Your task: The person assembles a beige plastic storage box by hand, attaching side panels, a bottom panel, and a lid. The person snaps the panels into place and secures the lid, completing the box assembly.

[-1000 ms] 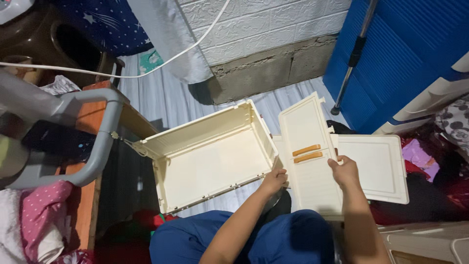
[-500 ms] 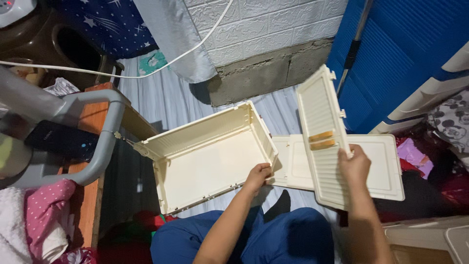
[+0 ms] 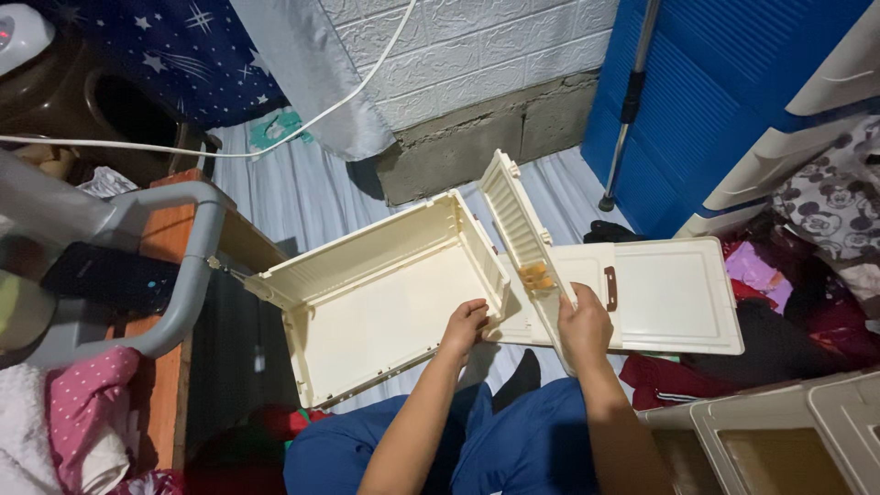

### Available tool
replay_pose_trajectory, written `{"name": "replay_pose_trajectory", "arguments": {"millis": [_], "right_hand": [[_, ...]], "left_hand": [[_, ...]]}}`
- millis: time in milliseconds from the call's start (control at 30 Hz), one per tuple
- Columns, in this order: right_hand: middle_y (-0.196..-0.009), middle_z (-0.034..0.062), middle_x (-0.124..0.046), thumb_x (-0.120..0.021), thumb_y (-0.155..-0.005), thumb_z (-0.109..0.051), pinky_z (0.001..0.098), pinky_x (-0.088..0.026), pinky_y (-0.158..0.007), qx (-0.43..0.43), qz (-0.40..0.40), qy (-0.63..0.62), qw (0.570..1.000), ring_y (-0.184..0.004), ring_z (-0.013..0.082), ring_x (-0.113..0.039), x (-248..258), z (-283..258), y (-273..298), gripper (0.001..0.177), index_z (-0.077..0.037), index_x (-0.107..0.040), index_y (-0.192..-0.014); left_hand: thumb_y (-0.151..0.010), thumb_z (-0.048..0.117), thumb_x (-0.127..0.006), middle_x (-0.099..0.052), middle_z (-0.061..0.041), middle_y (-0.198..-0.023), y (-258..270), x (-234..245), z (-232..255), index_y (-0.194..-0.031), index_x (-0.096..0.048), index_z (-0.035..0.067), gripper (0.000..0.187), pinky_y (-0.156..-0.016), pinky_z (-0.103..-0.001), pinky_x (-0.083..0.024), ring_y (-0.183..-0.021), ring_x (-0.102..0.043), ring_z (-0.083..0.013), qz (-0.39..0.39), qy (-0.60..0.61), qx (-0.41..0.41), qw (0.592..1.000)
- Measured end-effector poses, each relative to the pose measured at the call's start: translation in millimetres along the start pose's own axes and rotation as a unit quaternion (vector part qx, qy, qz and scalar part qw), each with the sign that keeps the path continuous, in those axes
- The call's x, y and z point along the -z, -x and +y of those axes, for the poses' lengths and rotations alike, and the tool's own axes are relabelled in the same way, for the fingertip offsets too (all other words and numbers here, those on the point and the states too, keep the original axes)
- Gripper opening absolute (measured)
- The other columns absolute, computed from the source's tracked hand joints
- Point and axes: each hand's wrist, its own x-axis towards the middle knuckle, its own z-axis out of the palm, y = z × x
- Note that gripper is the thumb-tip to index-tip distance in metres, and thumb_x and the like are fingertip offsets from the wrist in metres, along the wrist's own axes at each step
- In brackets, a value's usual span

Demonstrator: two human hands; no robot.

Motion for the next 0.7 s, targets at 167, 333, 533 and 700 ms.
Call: {"name": "replay_pose_trajectory", "arguments": {"millis": [167,333,533,700], "right_hand": [[-0.103,0.0213,-0.074,-0.072,-0.09,-0.025,0.0511,-0.055,-0.081,-0.052,-0.032,-0.009,0.998,-0.093,0.0443,-0.069,-1.3,28.2,-15.0,0.029,-0.008,-0.072,-0.113],[-0.096,0.026,-0.074,-0.073,-0.089,-0.025,0.0462,-0.056,-0.082,-0.111,-0.085,-0.009,0.99,-0.089,0.0403,-0.072,-6.7,64.6,-28.0,0.03,-0.005,-0.073,-0.112],[-0.096,0.0157,-0.077,-0.06,-0.097,-0.018,0.035,-0.054,-0.079,-0.197,-0.159,-0.242,0.937,-0.087,0.022,-0.069,-30.6,129.0,-37.6,0.028,0.002,-0.073,-0.111],[-0.095,0.0112,-0.076,-0.053,-0.101,-0.015,0.0294,-0.052,-0.075,-0.232,-0.174,-0.314,0.904,-0.083,0.0191,-0.067,-43.9,167.3,-42.2,0.03,0.003,-0.074,-0.111]], "left_hand": [[-0.097,0.017,-0.065,-0.07,-0.01,-0.11,-11.7,-15.5,-17.2,-0.135,-0.064,0.004,0.041,-0.07,-0.031,-0.055,-0.09,-0.066,-0.0162,-0.04,-0.08,-0.062,0.994],[-0.084,0.004,-0.06,-0.056,-0.018,-0.138,20.7,-100.3,-7.1,-0.148,-0.049,0.015,0.065,-0.08,-0.04,-0.059,-0.102,-0.067,-0.0244,-0.136,-0.216,-0.148,0.955],[-0.081,0.004,-0.063,-0.049,-0.022,-0.152,59.3,-180.9,65.5,-0.147,-0.05,0.021,0.069,-0.088,-0.05,-0.053,-0.108,-0.064,-0.042,-0.105,-0.595,-0.426,0.674],[-0.085,0.007,-0.062,-0.062,-0.012,-0.127,51.3,-192.5,79.1,-0.146,-0.05,0.016,0.062,-0.085,-0.049,-0.054,-0.106,-0.066,-0.035,-0.147,-0.663,-0.336,0.653]]}}
